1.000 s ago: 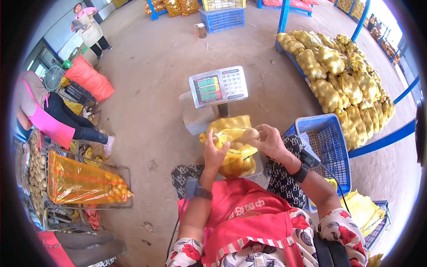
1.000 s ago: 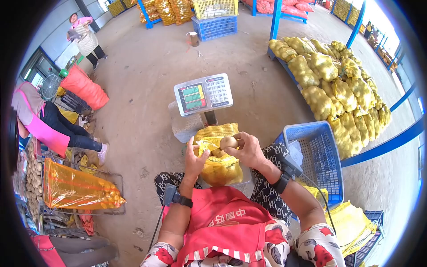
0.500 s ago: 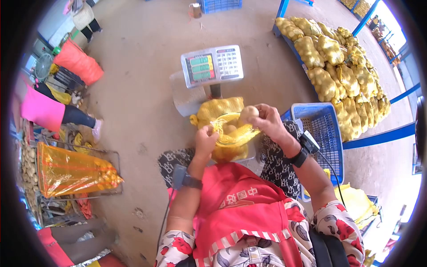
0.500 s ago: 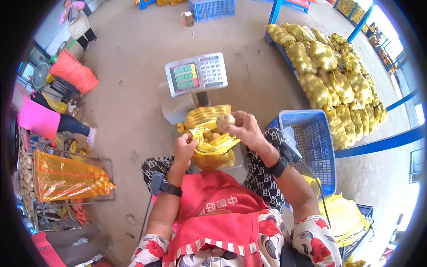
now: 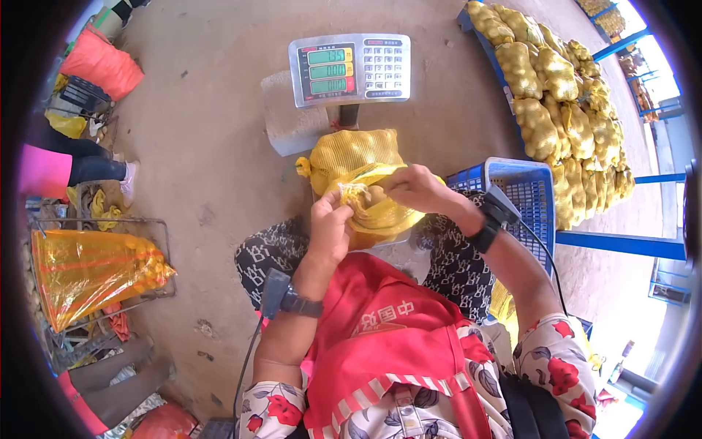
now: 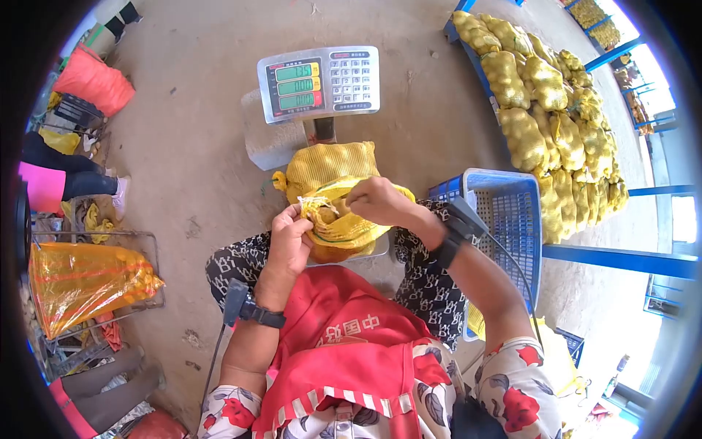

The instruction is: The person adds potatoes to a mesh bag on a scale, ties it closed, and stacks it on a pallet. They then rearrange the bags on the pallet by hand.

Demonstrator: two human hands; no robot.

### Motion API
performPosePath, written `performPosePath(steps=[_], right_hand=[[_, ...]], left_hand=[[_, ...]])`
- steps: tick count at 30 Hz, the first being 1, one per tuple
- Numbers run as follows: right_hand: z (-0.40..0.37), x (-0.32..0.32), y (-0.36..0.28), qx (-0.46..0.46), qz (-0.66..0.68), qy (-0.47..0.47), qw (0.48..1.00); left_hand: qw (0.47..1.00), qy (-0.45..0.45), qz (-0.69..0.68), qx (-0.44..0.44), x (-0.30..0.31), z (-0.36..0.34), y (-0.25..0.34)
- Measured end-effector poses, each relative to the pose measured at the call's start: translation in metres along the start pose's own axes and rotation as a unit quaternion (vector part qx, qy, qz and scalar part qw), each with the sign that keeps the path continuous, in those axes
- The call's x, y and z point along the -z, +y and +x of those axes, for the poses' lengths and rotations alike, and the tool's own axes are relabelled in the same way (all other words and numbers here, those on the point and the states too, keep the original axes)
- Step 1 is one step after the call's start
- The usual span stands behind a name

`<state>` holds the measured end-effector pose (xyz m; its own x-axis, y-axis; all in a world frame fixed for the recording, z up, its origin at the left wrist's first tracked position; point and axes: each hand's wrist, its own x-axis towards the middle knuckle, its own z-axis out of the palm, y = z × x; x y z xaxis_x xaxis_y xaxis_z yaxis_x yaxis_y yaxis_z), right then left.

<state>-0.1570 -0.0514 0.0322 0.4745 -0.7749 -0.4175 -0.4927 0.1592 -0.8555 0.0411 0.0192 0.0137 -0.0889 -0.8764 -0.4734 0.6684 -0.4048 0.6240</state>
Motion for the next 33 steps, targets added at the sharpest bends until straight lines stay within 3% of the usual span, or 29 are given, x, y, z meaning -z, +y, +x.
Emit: performPosePath(steps=[2, 3, 4, 6, 7, 10, 11, 12, 14, 20, 23, 25, 28, 29, 30, 32, 33], right_hand=[[0.021, -0.012, 0.012, 0.161, -0.291, 0.022, 0.943], [0.025, -0.017, 0.011, 0.019, -0.396, -0.017, 0.918], [0.025, -0.021, 0.011, 0.018, -0.395, -0.02, 0.918], [0.021, -0.029, 0.014, -0.021, -0.379, -0.126, 0.917], [0.024, -0.036, 0.033, 0.09, -0.291, -0.133, 0.943], [0.028, -0.043, 0.018, 0.053, -0.352, -0.191, 0.915], [0.029, -0.043, 0.008, 0.035, -0.382, -0.218, 0.898], [0.027, -0.042, -0.003, 0.036, -0.38, -0.222, 0.897], [0.026, -0.038, -0.028, 0.007, -0.442, -0.226, 0.868], [0.036, -0.038, -0.013, -0.012, -0.447, -0.175, 0.877], [0.045, -0.044, -0.004, 0.03, -0.445, -0.152, 0.882], [0.064, -0.057, 0.031, 0.129, -0.492, -0.081, 0.857], [0.066, -0.066, 0.027, 0.052, -0.567, -0.122, 0.813], [0.061, -0.061, 0.017, 0.104, -0.54, -0.138, 0.824], [0.064, -0.066, 0.022, 0.154, -0.623, -0.105, 0.759], [0.067, -0.081, 0.015, 0.054, -0.704, -0.105, 0.701], [0.063, -0.081, 0.011, 0.068, -0.716, -0.081, 0.69]], left_hand=[[1.0, 0.017, -0.01, -0.021, 0.002, 0.0, 0.004], [0.999, 0.03, -0.04, -0.021, 0.0, -0.002, 0.006], [0.998, 0.033, -0.04, -0.019, 0.005, -0.001, 0.004], [0.994, 0.059, -0.067, -0.065, 0.024, -0.001, 0.003], [0.992, 0.083, -0.066, -0.073, 0.028, -0.003, 0.014], [0.982, 0.095, -0.136, -0.089, 0.067, -0.005, 0.023], [0.966, 0.193, -0.141, -0.1, 0.049, -0.009, 0.034], [0.965, 0.198, -0.141, -0.1, 0.057, -0.009, 0.033], [0.983, 0.085, -0.124, -0.108, 0.07, -0.009, 0.038], [0.987, 0.094, -0.09, -0.094, 0.036, -0.022, 0.037], [0.99, 0.075, -0.073, -0.094, 0.029, -0.023, 0.036], [0.991, 0.078, -0.057, -0.095, 0.03, -0.023, 0.034], [0.992, 0.074, -0.02, -0.102, 0.024, -0.027, 0.031], [0.99, 0.073, 0.007, -0.117, 0.024, -0.025, 0.027], [0.988, 0.07, 0.033, -0.136, 0.026, -0.022, 0.022], [0.99, 0.039, 0.051, -0.124, 0.028, -0.024, 0.026], [0.986, 0.053, 0.073, -0.143, 0.023, -0.023, 0.027]])
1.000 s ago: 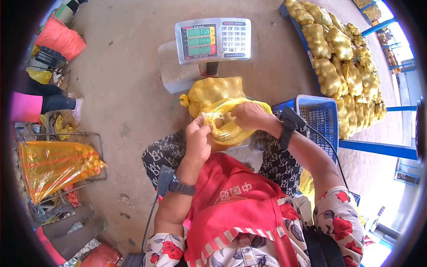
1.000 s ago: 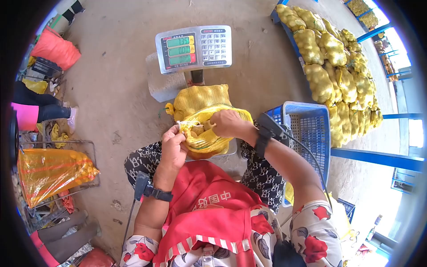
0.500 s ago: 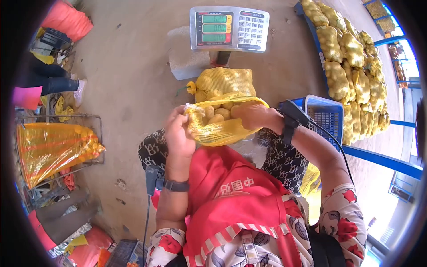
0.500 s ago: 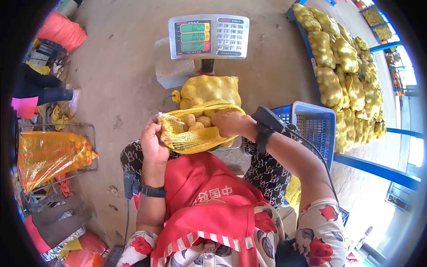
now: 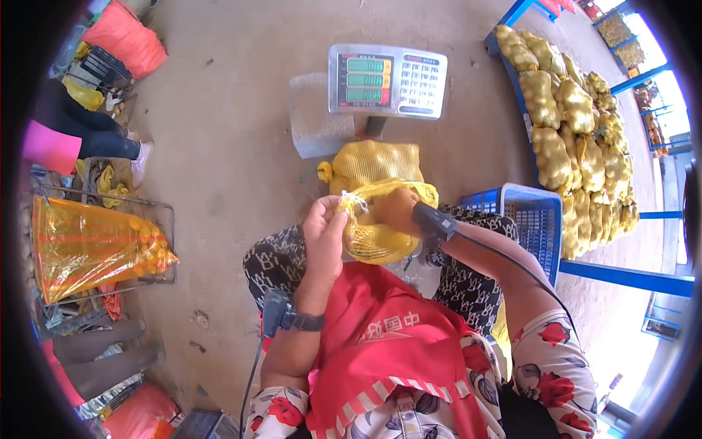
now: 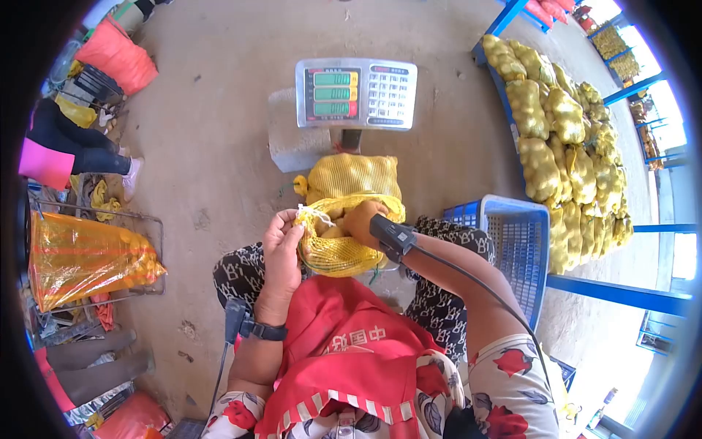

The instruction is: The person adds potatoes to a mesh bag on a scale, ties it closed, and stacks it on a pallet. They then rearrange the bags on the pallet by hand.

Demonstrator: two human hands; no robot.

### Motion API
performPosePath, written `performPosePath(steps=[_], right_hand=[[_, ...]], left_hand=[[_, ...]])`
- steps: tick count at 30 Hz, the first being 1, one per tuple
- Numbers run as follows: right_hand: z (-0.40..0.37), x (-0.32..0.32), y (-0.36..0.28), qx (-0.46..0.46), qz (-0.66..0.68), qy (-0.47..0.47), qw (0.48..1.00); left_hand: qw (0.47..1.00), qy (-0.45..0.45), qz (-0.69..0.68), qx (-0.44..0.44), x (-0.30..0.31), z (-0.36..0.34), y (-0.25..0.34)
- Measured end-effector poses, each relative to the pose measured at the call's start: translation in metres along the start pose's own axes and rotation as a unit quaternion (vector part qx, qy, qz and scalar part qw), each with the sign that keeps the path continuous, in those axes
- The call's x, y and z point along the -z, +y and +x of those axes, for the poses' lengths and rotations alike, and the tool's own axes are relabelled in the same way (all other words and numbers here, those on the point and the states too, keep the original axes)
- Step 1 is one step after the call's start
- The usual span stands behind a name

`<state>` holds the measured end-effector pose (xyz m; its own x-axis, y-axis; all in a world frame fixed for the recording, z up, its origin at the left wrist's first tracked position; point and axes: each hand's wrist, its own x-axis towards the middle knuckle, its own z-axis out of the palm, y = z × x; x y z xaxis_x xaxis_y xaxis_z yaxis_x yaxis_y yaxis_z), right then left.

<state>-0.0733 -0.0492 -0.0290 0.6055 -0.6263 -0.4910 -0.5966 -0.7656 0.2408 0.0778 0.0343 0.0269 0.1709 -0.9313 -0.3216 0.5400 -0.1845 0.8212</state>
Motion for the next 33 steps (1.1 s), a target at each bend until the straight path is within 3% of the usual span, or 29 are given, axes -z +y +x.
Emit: performPosePath(steps=[3, 5, 7, 9, 15, 24, 33], right_hand=[[-0.001, -0.001, 0.006, 0.037, 0.064, 0.023, 0.997], [-0.013, 0.029, 0.007, 0.017, 0.031, 0.002, 0.999], [-0.023, 0.041, 0.011, 0.044, 0.044, 0.069, 0.996], [-0.043, 0.066, 0.015, 0.037, 0.088, 0.076, 0.993], [-0.068, 0.078, 0.021, 0.034, 0.12, 0.097, 0.987], [-0.073, 0.077, 0.021, -0.004, 0.178, 0.159, 0.971], [-0.075, 0.076, 0.032, 0.003, 0.194, 0.141, 0.971]], left_hand=[[0.998, 0.003, 0.05, -0.03, -0.002, 0.004, -0.004], [0.993, 0.011, 0.104, -0.048, -0.005, 0.003, -0.007], [0.992, 0.003, 0.119, -0.049, -0.008, 0.004, -0.005], [0.985, -0.001, 0.16, -0.058, -0.011, 0.006, -0.008], [0.965, 0.006, 0.24, -0.102, -0.008, 0.015, -0.023], [0.977, 0.002, 0.193, -0.09, -0.018, 0.012, -0.022], [0.973, -0.027, 0.207, -0.102, -0.006, 0.019, -0.035]])
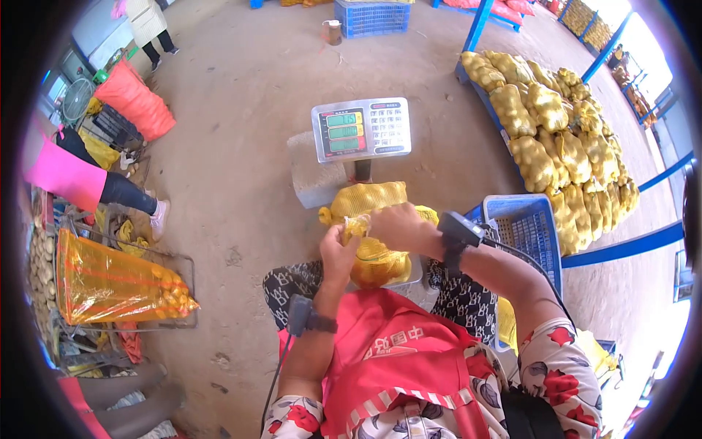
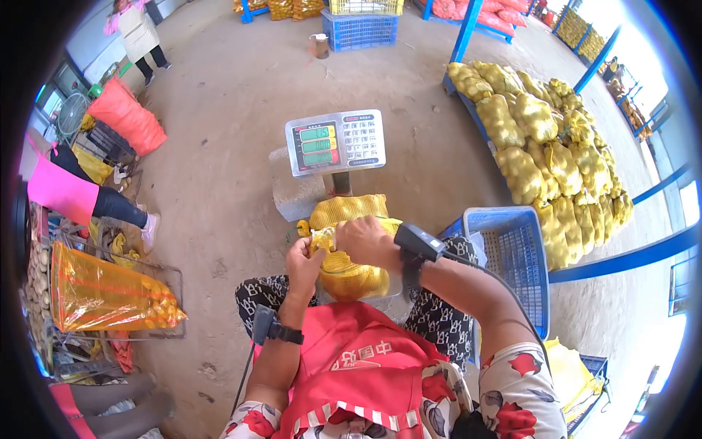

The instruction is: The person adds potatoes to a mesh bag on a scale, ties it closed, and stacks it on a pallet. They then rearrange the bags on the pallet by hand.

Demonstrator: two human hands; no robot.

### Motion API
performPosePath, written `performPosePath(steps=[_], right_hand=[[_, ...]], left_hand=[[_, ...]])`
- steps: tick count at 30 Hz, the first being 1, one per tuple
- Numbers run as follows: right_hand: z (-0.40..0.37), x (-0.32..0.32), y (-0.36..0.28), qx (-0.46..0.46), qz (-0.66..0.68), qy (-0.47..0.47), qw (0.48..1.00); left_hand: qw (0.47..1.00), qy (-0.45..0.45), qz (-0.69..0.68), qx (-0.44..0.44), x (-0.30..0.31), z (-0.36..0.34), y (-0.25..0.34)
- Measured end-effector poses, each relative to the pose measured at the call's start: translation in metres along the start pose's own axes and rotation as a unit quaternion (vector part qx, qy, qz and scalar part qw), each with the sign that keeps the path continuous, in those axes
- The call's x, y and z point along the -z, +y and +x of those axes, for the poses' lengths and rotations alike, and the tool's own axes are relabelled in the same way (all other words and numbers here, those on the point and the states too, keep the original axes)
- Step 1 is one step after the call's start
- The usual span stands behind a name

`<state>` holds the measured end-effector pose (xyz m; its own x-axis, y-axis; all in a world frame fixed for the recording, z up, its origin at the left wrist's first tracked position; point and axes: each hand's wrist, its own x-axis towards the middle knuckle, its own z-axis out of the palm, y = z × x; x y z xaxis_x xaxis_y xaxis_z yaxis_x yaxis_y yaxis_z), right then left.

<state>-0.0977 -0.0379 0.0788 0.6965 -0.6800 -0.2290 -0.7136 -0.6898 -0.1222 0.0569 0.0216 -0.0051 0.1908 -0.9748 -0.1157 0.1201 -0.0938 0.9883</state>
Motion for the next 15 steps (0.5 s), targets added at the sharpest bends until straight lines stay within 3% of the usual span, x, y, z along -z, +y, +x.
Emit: performPosePath(steps=[1, 3, 4, 5, 6, 7, 8, 9, 10, 12, 15], right_hand=[[-0.005, 0.006, 0.005, -0.005, 0.003, 0.001, 1.0], [-0.027, 0.019, 0.024, -0.132, 0.158, 0.015, 0.979], [-0.045, 0.004, 0.048, -0.088, 0.266, 0.13, 0.951], [-0.069, 0.013, 0.061, -0.101, 0.4, 0.111, 0.904], [-0.1, 0.026, 0.071, -0.122, 0.525, 0.097, 0.837], [-0.134, 0.034, 0.081, -0.109, 0.581, 0.148, 0.793], [-0.175, 0.033, 0.089, -0.108, 0.628, 0.206, 0.742], [-0.217, 0.025, 0.098, -0.138, 0.7, 0.247, 0.656], [-0.26, 0.019, 0.105, -0.154, 0.757, 0.295, 0.562], [-0.345, 0.008, 0.107, -0.153, 0.77, 0.382, 0.488], [-0.438, -0.017, 0.091, -0.173, 0.751, 0.466, 0.435]], left_hand=[[1.0, -0.005, 0.003, 0.001, 0.003, 0.001, -0.003], [0.996, 0.012, -0.065, 0.061, 0.006, 0.0, -0.005], [0.994, 0.011, -0.091, 0.056, 0.01, -0.001, -0.004], [0.991, 0.004, -0.119, 0.057, 0.013, -0.001, -0.005], [0.998, 0.016, -0.036, 0.04, 0.023, 0.0, -0.009], [0.999, 0.013, 0.043, 0.025, 0.03, 0.003, -0.017], [0.996, 0.009, 0.014, 0.086, 0.027, -0.001, -0.008], [0.999, -0.008, 0.015, 0.05, 0.031, 0.002, -0.021], [0.988, 0.018, -0.1, 0.12, 0.006, -0.012, 0.014], [0.985, -0.004, -0.119, 0.126, 0.008, -0.007, 0.0], [0.987, -0.026, -0.096, 0.129, 0.009, -0.003, -0.01]])
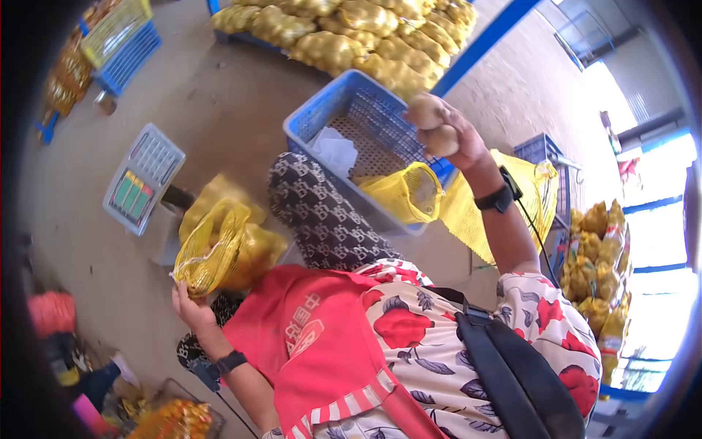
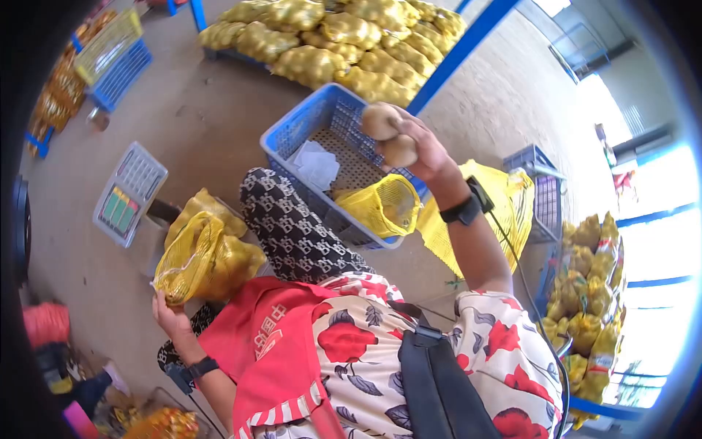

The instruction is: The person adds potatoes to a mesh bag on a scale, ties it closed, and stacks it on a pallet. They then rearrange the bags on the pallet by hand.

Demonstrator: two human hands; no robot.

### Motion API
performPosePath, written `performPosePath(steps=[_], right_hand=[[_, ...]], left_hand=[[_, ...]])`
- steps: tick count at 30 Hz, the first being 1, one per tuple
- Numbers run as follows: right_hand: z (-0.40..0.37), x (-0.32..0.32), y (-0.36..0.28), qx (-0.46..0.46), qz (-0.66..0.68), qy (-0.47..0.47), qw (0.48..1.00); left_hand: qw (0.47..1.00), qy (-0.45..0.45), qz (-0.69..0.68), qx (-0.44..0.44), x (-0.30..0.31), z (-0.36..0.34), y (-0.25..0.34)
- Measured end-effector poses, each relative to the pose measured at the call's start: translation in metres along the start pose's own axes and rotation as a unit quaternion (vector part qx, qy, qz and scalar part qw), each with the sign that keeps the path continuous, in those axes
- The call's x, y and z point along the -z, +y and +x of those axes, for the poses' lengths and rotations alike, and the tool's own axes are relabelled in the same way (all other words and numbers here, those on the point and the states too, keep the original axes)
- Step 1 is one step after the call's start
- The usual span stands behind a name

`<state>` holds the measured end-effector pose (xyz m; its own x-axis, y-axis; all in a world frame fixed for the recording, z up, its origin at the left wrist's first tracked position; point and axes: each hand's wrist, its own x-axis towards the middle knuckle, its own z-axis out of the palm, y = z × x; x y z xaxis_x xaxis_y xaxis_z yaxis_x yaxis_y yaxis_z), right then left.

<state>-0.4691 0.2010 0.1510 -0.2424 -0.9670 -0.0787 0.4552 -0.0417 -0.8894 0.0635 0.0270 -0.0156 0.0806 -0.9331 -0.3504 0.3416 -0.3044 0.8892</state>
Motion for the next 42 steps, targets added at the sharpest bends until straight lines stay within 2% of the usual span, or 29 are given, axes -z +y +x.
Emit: performPosePath(steps=[1, 3, 4, 5, 6, 7, 8, 9, 10, 12, 13, 14, 16, 17, 18, 20, 22, 24, 25, 26, 27, 28, 29, 33, 36, 40, 41, 42], right_hand=[[-0.025, 0.012, -0.005, 0.01, 0.005, 0.01, 1.0], [-0.061, 0.029, -0.006, -0.025, -0.174, 0.11, 0.978], [-0.07, 0.041, 0.002, -0.021, -0.164, 0.115, 0.979], [-0.076, 0.057, 0.02, -0.093, -0.296, 0.154, 0.938], [-0.079, 0.073, 0.041, -0.166, -0.418, 0.183, 0.874], [-0.077, 0.098, 0.072, -0.152, -0.479, 0.198, 0.842], [-0.073, 0.119, 0.096, -0.138, -0.617, 0.156, 0.759], [-0.067, 0.123, 0.116, -0.157, -0.615, 0.157, 0.757], [-0.064, 0.133, 0.138, -0.14, -0.585, 0.153, 0.784], [-0.054, 0.134, 0.156, -0.183, -0.61, 0.139, 0.758], [-0.053, 0.123, 0.162, -0.158, -0.609, 0.146, 0.763], [-0.051, 0.138, 0.187, -0.122, -0.622, 0.123, 0.764], [-0.055, 0.202, 0.254, 0.004, -0.582, 0.049, 0.811], [-0.058, 0.202, 0.259, -0.059, -0.518, 0.024, 0.853], [-0.062, 0.214, 0.278, -0.08, -0.402, 0.029, 0.912], [-0.073, 0.177, 0.251, -0.108, -0.322, 0.067, 0.938], [-0.074, 0.198, 0.257, -0.085, -0.437, 0.06, 0.893], [-0.074, 0.209, 0.233, -0.147, -0.632, 0.015, 0.761], [-0.072, 0.178, 0.209, -0.11, -0.663, 0.075, 0.736], [-0.07, 0.193, 0.209, -0.022, -0.759, 0.082, 0.646], [-0.064, 0.166, 0.19, -0.003, -0.686, 0.184, 0.704], [-0.05, 0.121, 0.163, 0.027, -0.724, 0.215, 0.655], [-0.036, 0.108, 0.154, 0.078, -0.682, 0.222, 0.693], [0.035, -0.035, 0.107, 0.107, -0.539, 0.111, 0.828], [0.087, -0.141, 0.114, -0.004, -0.475, 0.025, 0.879], [0.146, -0.212, 0.177, 0.048, -0.563, -0.155, 0.81], [0.156, -0.224, 0.19, 0.048, -0.568, -0.155, 0.807], [0.167, -0.235, 0.202, 0.091, -0.621, -0.202, 0.752]], left_hand=[[1.0, -0.014, 0.007, -0.001, -0.001, -0.001, 0.001], [0.999, -0.025, 0.026, -0.013, 0.002, 0.004, 0.003], [0.999, -0.03, 0.03, -0.012, 0.001, 0.003, 0.004], [0.999, -0.034, 0.039, -0.017, -0.004, 0.002, 0.006], [0.998, -0.055, 0.024, -0.013, -0.008, -0.002, 0.009], [0.998, -0.069, 0.008, -0.012, -0.01, -0.001, 0.001], [0.999, -0.047, 0.001, -0.003, -0.006, 0.001, -0.001], [0.998, -0.045, 0.035, -0.013, 0.007, 0.007, -0.003], [0.999, -0.031, 0.019, -0.014, 0.006, 0.003, -0.002], [0.999, -0.029, -0.012, -0.017, 0.016, -0.002, 0.002], [0.999, -0.038, -0.017, -0.01, 0.014, -0.011, 0.008], [0.999, -0.042, -0.003, -0.016, 0.016, -0.017, 0.013], [0.999, -0.028, 0.018, -0.008, 0.019, -0.024, 0.013], [0.999, -0.026, 0.031, -0.004, 0.018, -0.028, 0.013], [0.999, -0.014, 0.029, -0.016, 0.014, -0.031, 0.011], [0.998, -0.022, 0.052, -0.007, 0.006, -0.034, 0.006], [0.997, -0.023, 0.073, -0.012, 0.0, -0.034, 0.002], [0.996, -0.019, 0.089, -0.019, -0.003, -0.035, -0.002], [0.992, -0.038, 0.122, -0.015, -0.006, -0.036, -0.003], [0.986, -0.058, 0.155, -0.008, -0.007, -0.039, -0.004], [0.988, -0.043, 0.146, -0.015, -0.008, -0.04, -0.005], [0.985, -0.052, 0.164, -0.018, -0.011, -0.041, -0.004], [0.981, -0.063, 0.181, -0.019, -0.012, -0.04, -0.003], [0.977, -0.053, 0.204, -0.041, -0.014, -0.031, 0.002], [0.94, -0.053, 0.321, -0.1, -0.016, -0.034, 0.017], [0.932, -0.009, 0.338, -0.129, -0.013, -0.035, 0.024], [0.934, -0.01, 0.333, -0.129, -0.013, -0.036, 0.025], [0.931, 0.01, 0.331, -0.152, -0.015, -0.036, 0.027]])
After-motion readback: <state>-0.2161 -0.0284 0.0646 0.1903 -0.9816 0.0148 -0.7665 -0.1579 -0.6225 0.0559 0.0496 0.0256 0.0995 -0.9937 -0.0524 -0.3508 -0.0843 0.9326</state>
